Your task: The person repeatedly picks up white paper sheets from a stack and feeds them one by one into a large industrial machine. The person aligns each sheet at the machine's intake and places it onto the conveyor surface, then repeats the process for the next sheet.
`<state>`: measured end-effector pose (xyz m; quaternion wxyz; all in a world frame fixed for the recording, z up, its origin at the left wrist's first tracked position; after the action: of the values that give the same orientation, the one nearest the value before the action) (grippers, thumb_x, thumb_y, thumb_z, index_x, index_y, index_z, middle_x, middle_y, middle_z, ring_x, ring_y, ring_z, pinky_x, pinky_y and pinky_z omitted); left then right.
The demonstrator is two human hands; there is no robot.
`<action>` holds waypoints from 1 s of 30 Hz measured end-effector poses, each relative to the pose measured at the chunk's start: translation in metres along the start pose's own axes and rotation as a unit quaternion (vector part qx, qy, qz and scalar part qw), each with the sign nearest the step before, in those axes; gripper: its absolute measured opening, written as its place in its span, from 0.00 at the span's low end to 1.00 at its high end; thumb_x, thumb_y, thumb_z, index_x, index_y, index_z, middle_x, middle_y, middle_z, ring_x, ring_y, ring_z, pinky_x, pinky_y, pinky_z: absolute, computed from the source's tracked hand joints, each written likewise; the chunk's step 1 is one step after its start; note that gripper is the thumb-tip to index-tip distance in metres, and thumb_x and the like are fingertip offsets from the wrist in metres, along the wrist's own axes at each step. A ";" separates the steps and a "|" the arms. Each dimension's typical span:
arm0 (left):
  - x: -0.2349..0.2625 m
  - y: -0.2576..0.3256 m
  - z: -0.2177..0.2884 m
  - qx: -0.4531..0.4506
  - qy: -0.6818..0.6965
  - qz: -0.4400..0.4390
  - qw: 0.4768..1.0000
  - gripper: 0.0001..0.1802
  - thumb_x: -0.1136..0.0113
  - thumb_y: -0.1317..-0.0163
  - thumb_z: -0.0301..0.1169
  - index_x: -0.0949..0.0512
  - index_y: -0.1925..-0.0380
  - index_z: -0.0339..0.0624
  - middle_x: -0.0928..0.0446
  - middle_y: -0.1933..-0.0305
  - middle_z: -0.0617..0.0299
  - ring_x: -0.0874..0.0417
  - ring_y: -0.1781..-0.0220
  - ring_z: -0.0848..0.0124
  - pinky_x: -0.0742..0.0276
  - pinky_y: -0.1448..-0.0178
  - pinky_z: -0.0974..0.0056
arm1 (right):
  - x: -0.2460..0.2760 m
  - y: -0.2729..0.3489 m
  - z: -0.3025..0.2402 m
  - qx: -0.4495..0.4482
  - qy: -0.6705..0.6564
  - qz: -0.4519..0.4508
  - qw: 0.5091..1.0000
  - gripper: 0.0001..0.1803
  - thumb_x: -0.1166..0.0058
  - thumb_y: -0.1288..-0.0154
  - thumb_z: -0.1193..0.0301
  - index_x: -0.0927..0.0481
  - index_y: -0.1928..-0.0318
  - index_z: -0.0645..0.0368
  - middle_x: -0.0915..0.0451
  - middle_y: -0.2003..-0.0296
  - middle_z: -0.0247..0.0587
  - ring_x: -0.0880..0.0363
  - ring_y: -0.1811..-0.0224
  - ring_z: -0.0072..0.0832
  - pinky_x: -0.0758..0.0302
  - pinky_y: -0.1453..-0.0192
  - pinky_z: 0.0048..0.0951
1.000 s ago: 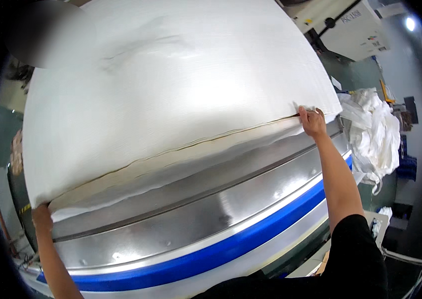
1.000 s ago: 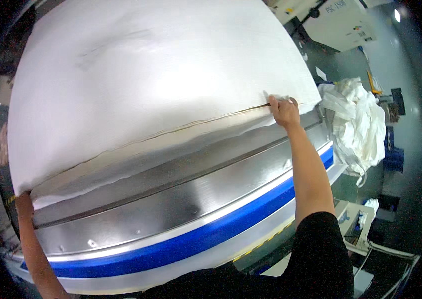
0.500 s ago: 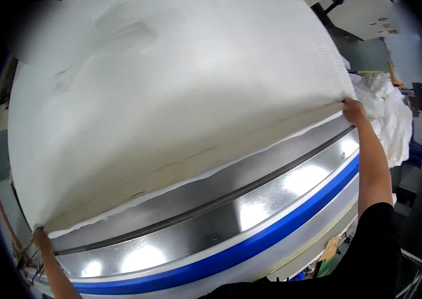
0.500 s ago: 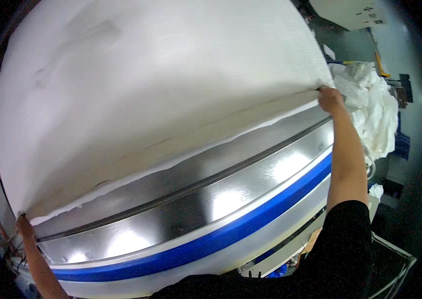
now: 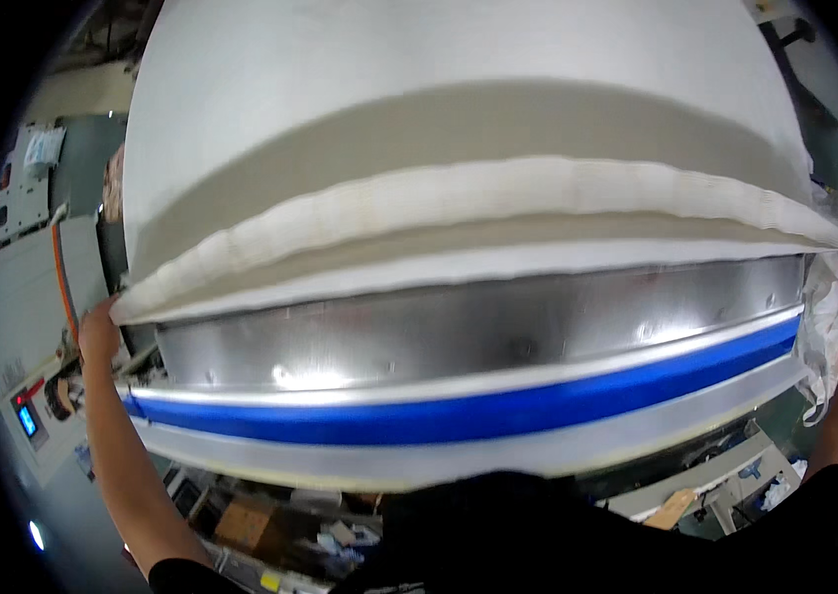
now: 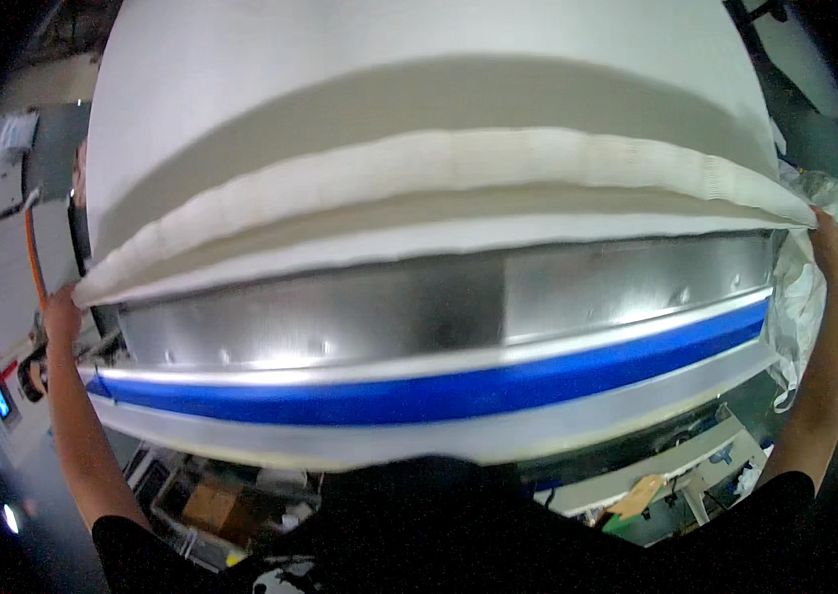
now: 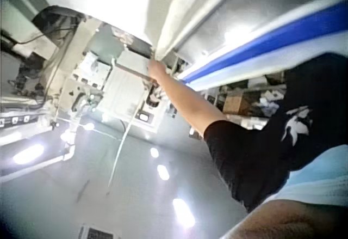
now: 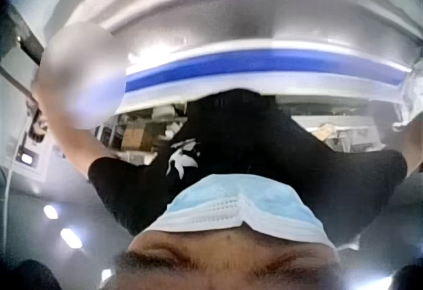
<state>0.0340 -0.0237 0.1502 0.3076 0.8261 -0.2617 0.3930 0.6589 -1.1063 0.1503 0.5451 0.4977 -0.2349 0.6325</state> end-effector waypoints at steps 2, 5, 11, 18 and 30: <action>-0.003 0.015 -0.005 -0.048 -0.010 -0.052 0.997 0.18 0.53 0.43 0.25 0.23 0.53 0.49 0.21 0.57 0.52 0.23 0.52 0.51 0.32 0.43 0.53 | 0.002 0.026 0.002 0.074 -0.033 -0.001 0.997 0.22 0.52 0.46 0.78 0.25 0.49 0.56 0.22 0.55 0.52 0.26 0.51 0.49 0.30 0.47 0.41; -0.027 0.070 -0.005 -0.072 -0.044 -0.074 0.994 0.19 0.52 0.45 0.23 0.22 0.54 0.49 0.20 0.56 0.54 0.23 0.51 0.53 0.33 0.42 0.54 | -0.013 0.076 0.000 0.081 0.000 -0.027 0.996 0.20 0.51 0.47 0.78 0.24 0.51 0.57 0.21 0.57 0.52 0.25 0.52 0.48 0.30 0.47 0.41; -0.138 0.177 0.016 -0.137 -0.208 -0.405 0.880 0.23 0.47 0.50 0.28 0.23 0.51 0.57 0.23 0.48 0.60 0.25 0.43 0.63 0.40 0.33 0.50 | -0.065 0.173 -0.051 0.171 0.056 -0.138 0.974 0.16 0.49 0.53 0.78 0.20 0.60 0.55 0.19 0.64 0.48 0.22 0.60 0.45 0.27 0.53 0.42; -0.184 0.215 0.049 -0.172 -0.223 -0.429 0.858 0.15 0.45 0.48 0.30 0.19 0.59 0.49 0.22 0.48 0.59 0.24 0.43 0.62 0.34 0.38 0.50 | -0.109 0.229 -0.075 0.136 0.125 -0.273 0.944 0.10 0.49 0.50 0.73 0.18 0.66 0.55 0.20 0.70 0.47 0.22 0.62 0.46 0.27 0.55 0.43; -0.208 0.179 0.029 0.043 -0.233 -0.339 0.911 0.17 0.53 0.37 0.38 0.20 0.53 0.50 0.22 0.47 0.62 0.23 0.44 0.59 0.34 0.43 0.51 | -0.200 0.244 -0.009 0.160 0.207 -0.247 0.933 0.08 0.58 0.39 0.73 0.24 0.67 0.59 0.26 0.68 0.46 0.28 0.60 0.44 0.32 0.53 0.43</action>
<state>-0.1880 -0.1254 0.0220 0.3172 0.9455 -0.0130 0.0725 0.4125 -1.2620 0.0299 0.6334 0.4791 0.1178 0.5961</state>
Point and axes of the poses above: each hand's wrist, its own y-axis away from the middle knuckle, its own x-axis out of the back of the hand, z = x × y, the point moved 7 cm from there along -y, towards the middle knuckle
